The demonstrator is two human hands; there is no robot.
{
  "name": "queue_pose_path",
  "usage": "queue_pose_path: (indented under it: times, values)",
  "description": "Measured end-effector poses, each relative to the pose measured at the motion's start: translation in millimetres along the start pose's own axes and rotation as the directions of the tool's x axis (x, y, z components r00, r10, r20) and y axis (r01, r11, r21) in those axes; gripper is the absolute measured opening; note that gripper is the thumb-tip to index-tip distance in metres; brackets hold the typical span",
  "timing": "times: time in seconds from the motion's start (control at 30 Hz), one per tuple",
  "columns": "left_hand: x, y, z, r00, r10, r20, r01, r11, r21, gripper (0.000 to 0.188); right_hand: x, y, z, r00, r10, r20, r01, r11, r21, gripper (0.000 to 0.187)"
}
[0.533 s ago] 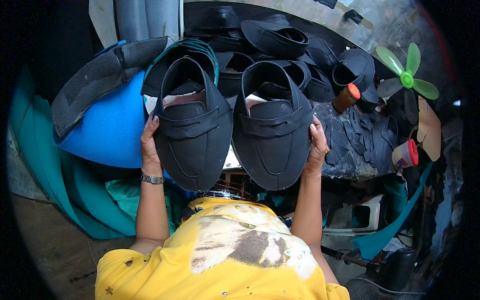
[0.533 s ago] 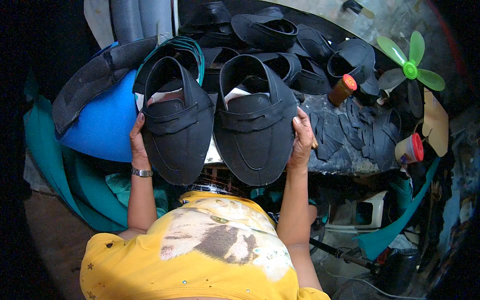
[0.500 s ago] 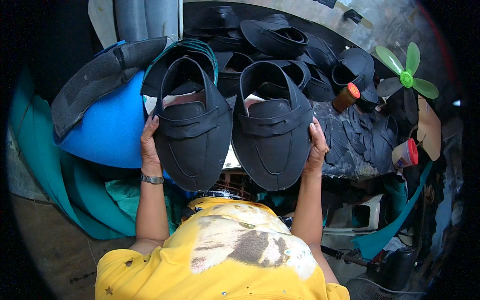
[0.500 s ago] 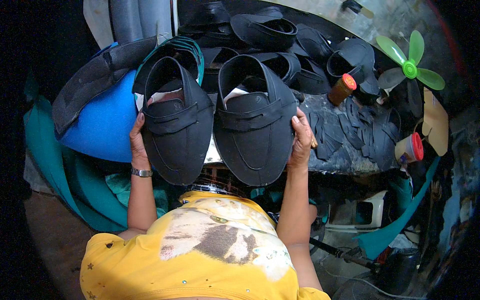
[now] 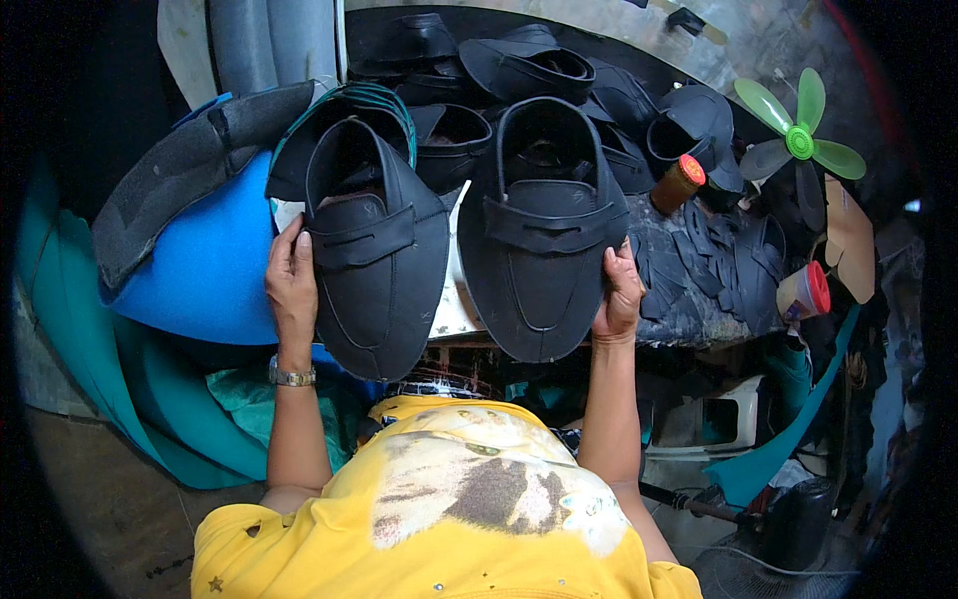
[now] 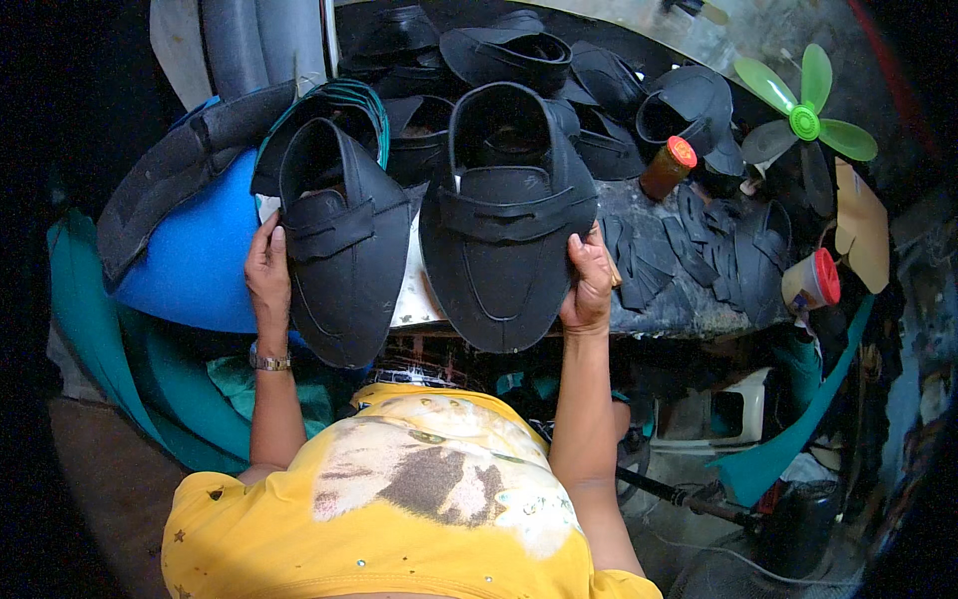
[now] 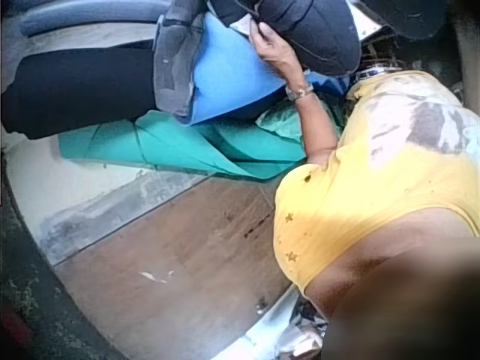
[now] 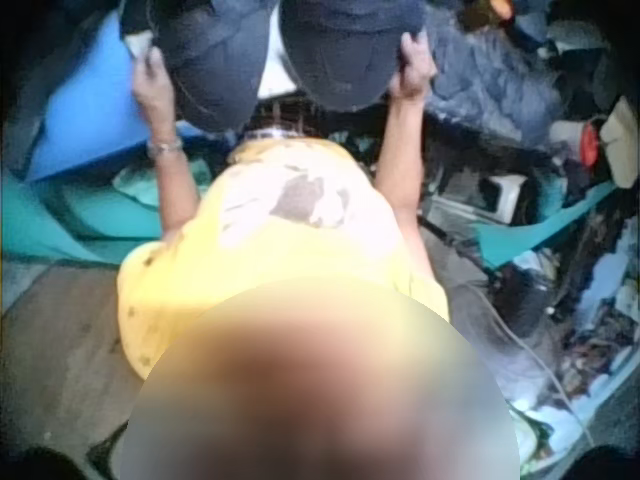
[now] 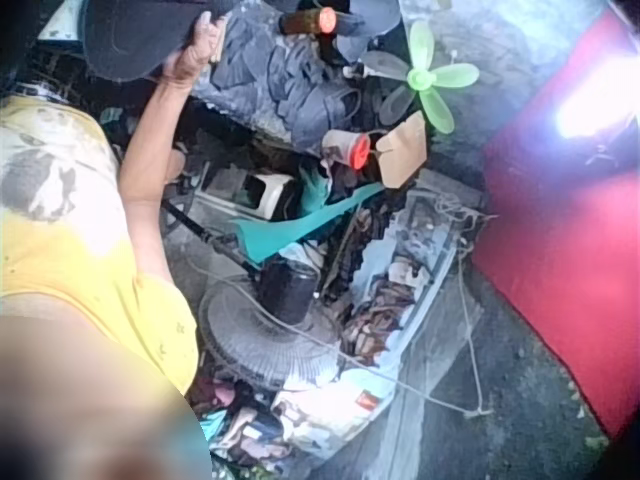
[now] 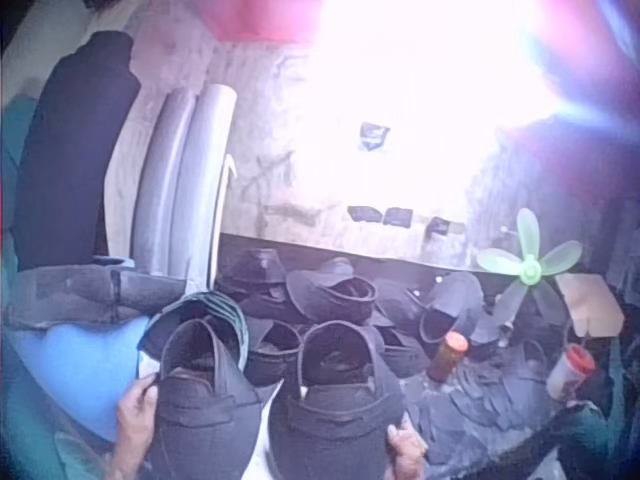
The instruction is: The person sits on the floor and repairs black slip-on shoes by hand. They pick up individual shoes, apply a small piece of black material to the upper, press it into place, and set the shoe down. The person repeats this process for several shoes, occasionally comparing pairs.
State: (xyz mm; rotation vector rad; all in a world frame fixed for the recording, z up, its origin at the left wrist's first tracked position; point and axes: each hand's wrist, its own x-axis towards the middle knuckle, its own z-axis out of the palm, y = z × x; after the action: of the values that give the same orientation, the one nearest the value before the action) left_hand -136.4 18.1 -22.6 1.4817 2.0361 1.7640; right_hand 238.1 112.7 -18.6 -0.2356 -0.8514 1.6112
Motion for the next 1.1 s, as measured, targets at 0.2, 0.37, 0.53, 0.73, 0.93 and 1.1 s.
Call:
queue_pose_path:
  times: [0.2, 0.37, 0.53, 0.73, 0.93, 1.1]
  values:
    - [1, 11, -3, 0.992, 0.111, -0.052, -0.102, 0.984, 0.147, 0.028, 2, 1, -10, 0.999, -0.026, -0.019, 0.028, 0.993, 0.119, 0.04]
    - [1, 33, -2, 0.981, 0.177, -0.082, -0.164, 0.975, 0.151, 0.031, 2, 1, -12, 1.0, -0.019, -0.009, 0.02, 0.994, 0.103, 0.04]
    - [-7, 72, 6, 0.9, 0.421, -0.112, -0.38, 0.884, 0.272, 0.035, 1, 2, -13, 0.999, -0.021, -0.034, 0.025, 0.994, 0.108, 0.044]
    - [-33, 126, 63, 0.854, 0.028, 0.519, 0.471, 0.382, -0.795, 0.073, 1, 1, -14, 1.0, 0.003, -0.02, -0.001, 0.993, 0.115, 0.045]
    - [-19, 137, 123, 0.632, -0.026, 0.775, 0.775, 0.024, -0.631, 0.054, -1, 1, -10, 0.999, -0.021, -0.041, 0.024, 0.996, 0.081, 0.047]
    - [-16, 137, 136, 0.674, -0.049, 0.737, 0.736, 0.13, -0.664, 0.051, -1, 1, -8, 0.964, -0.022, -0.263, 0.025, 1.0, 0.005, 0.049]
